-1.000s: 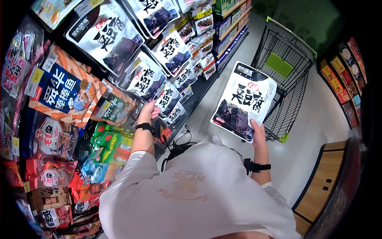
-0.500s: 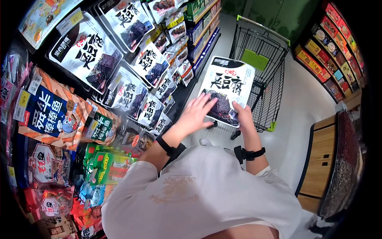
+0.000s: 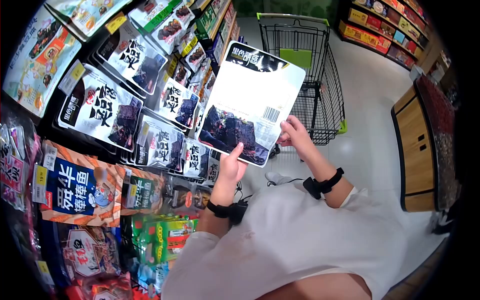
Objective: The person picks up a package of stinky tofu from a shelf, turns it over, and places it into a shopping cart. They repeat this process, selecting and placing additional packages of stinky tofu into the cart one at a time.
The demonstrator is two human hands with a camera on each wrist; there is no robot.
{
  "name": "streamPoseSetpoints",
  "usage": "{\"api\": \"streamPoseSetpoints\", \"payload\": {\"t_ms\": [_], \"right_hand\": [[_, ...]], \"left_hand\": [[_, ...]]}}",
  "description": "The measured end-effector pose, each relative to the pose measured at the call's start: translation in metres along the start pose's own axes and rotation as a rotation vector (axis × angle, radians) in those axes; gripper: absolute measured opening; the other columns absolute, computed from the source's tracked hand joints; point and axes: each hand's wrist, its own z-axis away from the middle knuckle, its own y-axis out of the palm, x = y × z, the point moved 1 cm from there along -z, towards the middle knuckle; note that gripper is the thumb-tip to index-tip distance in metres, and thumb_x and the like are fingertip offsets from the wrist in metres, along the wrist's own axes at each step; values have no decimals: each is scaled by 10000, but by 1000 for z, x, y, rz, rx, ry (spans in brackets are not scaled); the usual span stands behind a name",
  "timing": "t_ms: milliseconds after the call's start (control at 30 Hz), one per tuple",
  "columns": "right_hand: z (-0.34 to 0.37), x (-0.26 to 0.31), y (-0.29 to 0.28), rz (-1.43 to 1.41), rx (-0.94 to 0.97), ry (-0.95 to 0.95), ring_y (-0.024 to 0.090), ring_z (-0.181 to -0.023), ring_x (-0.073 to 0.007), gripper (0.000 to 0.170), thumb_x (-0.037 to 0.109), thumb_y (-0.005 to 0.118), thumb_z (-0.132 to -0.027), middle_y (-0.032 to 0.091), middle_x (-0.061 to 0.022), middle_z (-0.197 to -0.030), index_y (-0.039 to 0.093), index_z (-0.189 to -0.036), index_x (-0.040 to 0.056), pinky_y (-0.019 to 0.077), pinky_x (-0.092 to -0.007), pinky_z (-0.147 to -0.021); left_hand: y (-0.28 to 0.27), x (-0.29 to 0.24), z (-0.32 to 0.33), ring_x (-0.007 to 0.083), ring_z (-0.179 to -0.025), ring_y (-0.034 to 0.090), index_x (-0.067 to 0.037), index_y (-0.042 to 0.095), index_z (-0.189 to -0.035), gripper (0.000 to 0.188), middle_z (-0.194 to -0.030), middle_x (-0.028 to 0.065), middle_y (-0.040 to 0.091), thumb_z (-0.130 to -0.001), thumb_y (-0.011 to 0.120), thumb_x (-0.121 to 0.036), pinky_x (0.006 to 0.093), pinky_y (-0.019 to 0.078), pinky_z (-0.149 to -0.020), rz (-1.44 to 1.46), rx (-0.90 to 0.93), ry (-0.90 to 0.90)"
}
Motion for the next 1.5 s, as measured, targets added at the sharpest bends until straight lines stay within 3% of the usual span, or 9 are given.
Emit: {"api": "streamPoseSetpoints", "payload": {"t_ms": [100,367,633,833,1100,1200,1267,1400,1500], "right_hand": [[13,-2,5,-62,233,-78,521,-752,-63,401,289,539,-897,579,-9,-911,479,-1196,28,483,-237,-647],[30,-1,21,-115,329,-256,533,-1046,-158,358,144,556,-892,574,-83,-1151,501,-1210,-11,425,-314,-906],[11,5,13,-74,392,-214,536,-1028,-149,371,139,569,-883,568,-77,-1155,494,-1211,-17,434,-302,-891],[-72,24,-2,-554,281,-90,570,-1002,-182,364,151,595,-857,584,-100,-1128,513,-1172,-11,457,-306,-866],[-179,67,-70,-366,208,-129,587,-754,-105,133,107,639,-804,628,-47,-809,634,-896,10,459,-229,-684],[-215,39,-91,-421,211,-73,606,-806,-127,173,101,638,-807,638,-61,-890,620,-954,11,472,-233,-711],[-231,22,-97,-818,268,101,610,-908,-166,299,92,631,-813,631,-90,-1026,575,-1095,9,480,-265,-779],[-229,-2,-96,-707,372,170,534,-1091,-209,465,55,608,-819,557,-131,-1204,468,-1258,-8,401,-335,-952],[-267,-21,-130,-601,327,103,538,-1071,-195,417,54,598,-821,563,-112,-1196,500,-1221,-13,411,-311,-931]], "left_hand": [[4,1,22,282,-1200,444,-25,327,-1336,480,-1297,136,449,-872,449,1,465,339,-1022,14,46,6],[-10,14,56,274,-1216,433,-52,331,-1339,495,-1303,123,444,-865,456,20,481,337,-1028,15,65,8],[-15,28,52,295,-1200,443,-48,337,-1335,474,-1294,135,439,-876,427,35,519,359,-1003,-35,-86,30],[-11,25,16,303,-1179,457,-7,351,-1308,437,-1267,154,449,-876,405,34,503,383,-991,-150,-163,59],[-5,46,-59,251,-1034,562,-46,446,-1241,396,-1132,113,559,-857,506,29,433,462,-900,-256,-409,-10],[1,56,-92,236,-1024,565,-56,459,-1231,387,-1132,104,557,-856,515,25,424,470,-892,-259,-412,-34],[5,65,-111,223,-1014,564,-63,470,-1216,376,-1123,92,557,-854,525,23,417,476,-883,-226,-423,-17],[2,89,-143,204,-970,576,-67,489,-1189,351,-1062,75,573,-851,571,-22,382,479,-870,-362,-544,-70],[-8,91,-169,180,-995,576,-10,467,-1211,326,-1103,94,587,-890,521,-28,293,455,-832,-857,-407,-420]]}}
